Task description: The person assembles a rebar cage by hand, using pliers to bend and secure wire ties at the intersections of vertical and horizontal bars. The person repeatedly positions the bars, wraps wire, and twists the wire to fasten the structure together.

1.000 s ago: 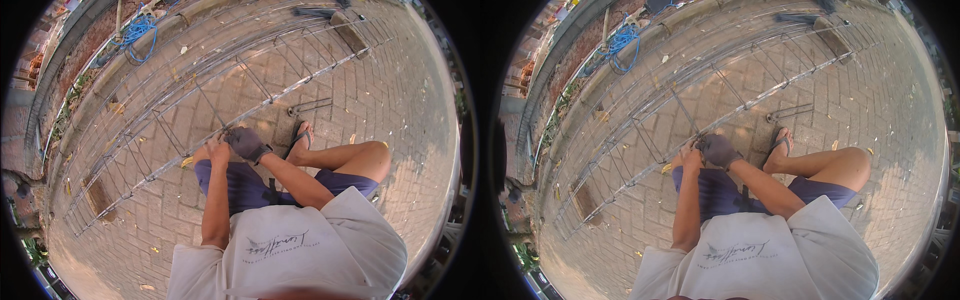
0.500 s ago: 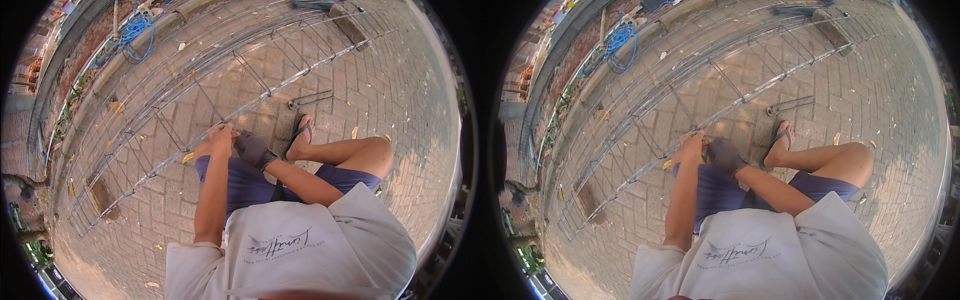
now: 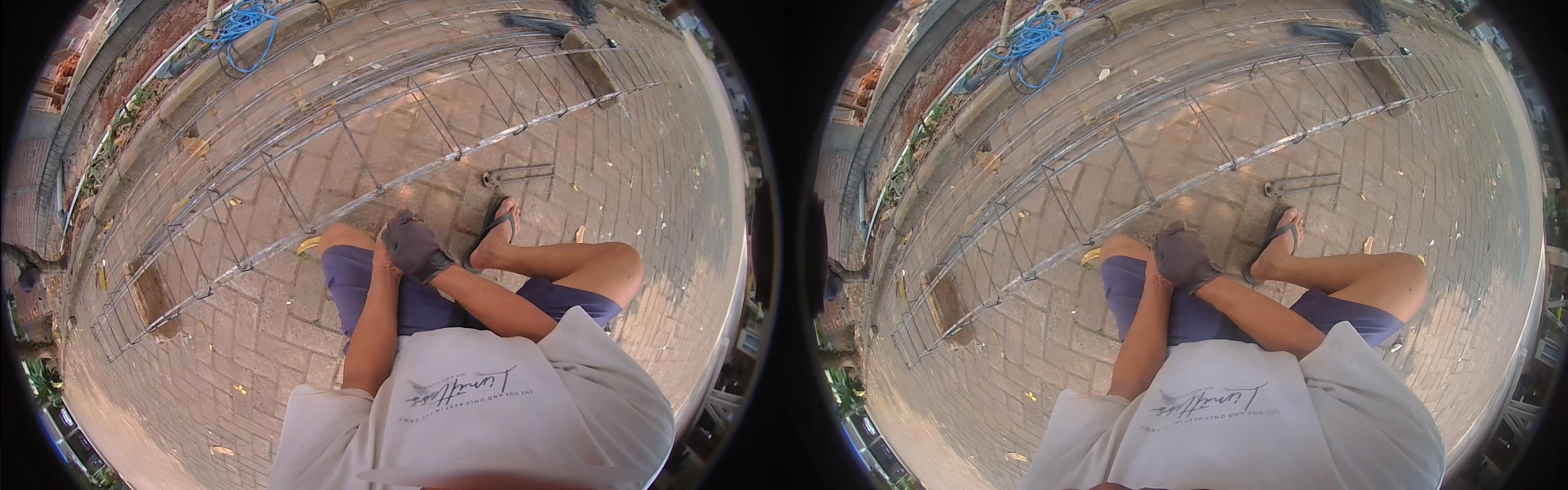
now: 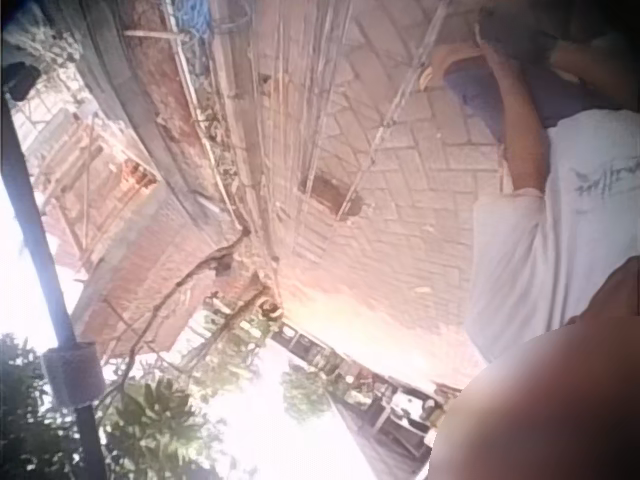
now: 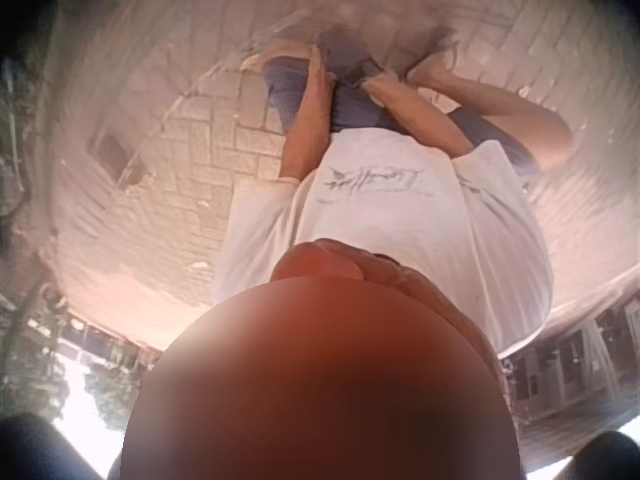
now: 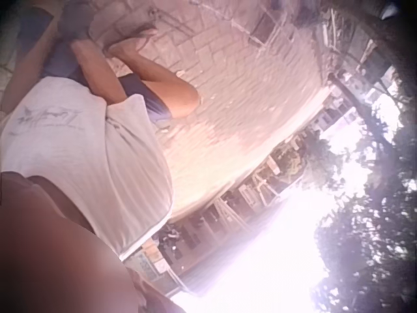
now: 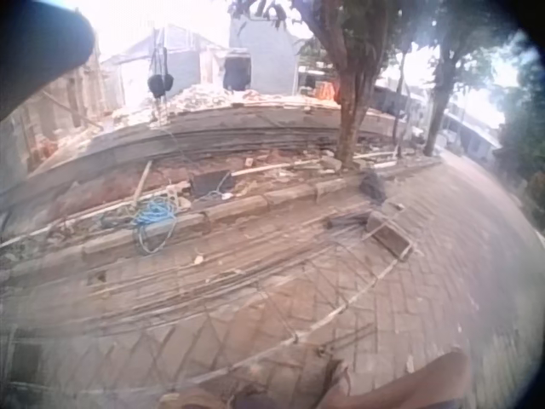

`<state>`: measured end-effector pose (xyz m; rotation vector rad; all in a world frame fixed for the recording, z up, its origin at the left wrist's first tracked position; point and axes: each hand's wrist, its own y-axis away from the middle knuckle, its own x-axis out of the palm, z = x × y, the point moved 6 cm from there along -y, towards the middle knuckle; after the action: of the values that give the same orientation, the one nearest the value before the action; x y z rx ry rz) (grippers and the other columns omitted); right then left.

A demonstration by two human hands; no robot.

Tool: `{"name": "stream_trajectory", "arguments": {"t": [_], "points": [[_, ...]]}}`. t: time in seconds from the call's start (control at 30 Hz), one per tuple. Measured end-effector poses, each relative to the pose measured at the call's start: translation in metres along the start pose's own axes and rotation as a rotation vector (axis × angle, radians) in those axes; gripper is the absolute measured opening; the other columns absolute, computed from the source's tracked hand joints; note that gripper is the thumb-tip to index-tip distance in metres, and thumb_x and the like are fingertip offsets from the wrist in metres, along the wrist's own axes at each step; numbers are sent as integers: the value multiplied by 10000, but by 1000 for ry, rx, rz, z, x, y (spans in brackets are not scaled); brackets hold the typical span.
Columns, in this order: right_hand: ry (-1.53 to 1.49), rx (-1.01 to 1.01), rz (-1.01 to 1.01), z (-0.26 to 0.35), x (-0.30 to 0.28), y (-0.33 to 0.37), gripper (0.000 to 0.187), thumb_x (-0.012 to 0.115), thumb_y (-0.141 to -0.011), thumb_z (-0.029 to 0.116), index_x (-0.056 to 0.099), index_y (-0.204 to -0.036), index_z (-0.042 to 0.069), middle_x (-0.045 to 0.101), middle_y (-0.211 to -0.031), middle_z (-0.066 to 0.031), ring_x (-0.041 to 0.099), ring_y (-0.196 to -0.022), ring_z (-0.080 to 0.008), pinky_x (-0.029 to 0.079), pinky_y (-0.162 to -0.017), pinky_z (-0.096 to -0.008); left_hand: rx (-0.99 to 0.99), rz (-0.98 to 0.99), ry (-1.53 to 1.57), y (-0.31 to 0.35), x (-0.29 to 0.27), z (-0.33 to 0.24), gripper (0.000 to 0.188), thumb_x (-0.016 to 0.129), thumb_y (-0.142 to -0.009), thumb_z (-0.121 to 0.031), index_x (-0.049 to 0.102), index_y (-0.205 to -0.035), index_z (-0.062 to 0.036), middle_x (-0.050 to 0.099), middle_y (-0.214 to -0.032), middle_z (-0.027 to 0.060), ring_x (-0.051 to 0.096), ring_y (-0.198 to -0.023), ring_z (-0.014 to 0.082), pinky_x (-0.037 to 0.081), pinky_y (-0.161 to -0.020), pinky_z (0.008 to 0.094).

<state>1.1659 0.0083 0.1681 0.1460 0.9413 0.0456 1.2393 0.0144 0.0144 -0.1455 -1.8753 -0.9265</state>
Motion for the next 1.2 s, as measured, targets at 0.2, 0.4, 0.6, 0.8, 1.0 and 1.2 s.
{"name": "stream_trajectory", "arguments": {"t": [0.2, 0.4, 0.6, 0.8, 1.0, 1.2], "points": [[302, 73, -235, -1, 11, 0, 283, 560, -916, 212, 677, -1066, 2, 665, -1193, -292, 681, -1034, -472, 546, -834, -570, 106, 296, 286, -7, 39, 17, 524, 669, -984, -282, 570, -1423, -14, 672, -1309, 175, 660, -1179, 293, 524, -1023, 549], [449, 87, -292, -9, 33, 7, 378, 540, -967, 263, 639, -1240, 21, 478, -1542, -251, 504, -1359, -479, 414, -1059, -595, 147, 445, 446, -3, 67, 29, 556, 665, -986, -279, 542, -1474, -42, 661, -1328, 163, 669, -1165, 296, 521, -1025, 591], [-181, 165, -117, -18, 3, 12, 284, 538, -996, 247, 679, -1104, 26, 653, -1252, -234, 615, -1170, -442, 497, -942, -538, 136, 405, 431, -9, 58, 25, 553, 672, -983, -292, 550, -1456, -34, 673, -1296, 162, 672, -1159, 306, 531, -1005, 596], [-349, 118, -257, -2, -16, 14, 259, 585, -983, 247, 680, -981, 7, 719, -930, -192, 689, -862, -433, 518, -782, -525, 170, 350, 444, -10, 57, 25, 550, 678, -980, -305, 557, -1438, -25, 684, -1264, 162, 674, -1154, 317, 541, -985, 601], [-291, 91, -213, -10, -19, 15, 239, 583, -975, 234, 664, -943, 11, 718, -890, -187, 693, -802, -438, 524, -711, -531, 129, 301, 437, 4, 58, 4, 549, 685, -977, -317, 565, -1420, -16, 695, -1232, 162, 677, -1149, 327, 551, -964, 606], [-274, 126, -134, 2, -32, 15, 234, 556, -970, 210, 648, -1038, 6, 707, -942, -217, 681, -790, -451, 534, -719, -540, 30, -86, -172, -27, 45, -35, 419, 718, -958, -243, 630, -1288, 1, 723, -1123, 140, 704, -1075, 326, 602, -876, 567]]}}
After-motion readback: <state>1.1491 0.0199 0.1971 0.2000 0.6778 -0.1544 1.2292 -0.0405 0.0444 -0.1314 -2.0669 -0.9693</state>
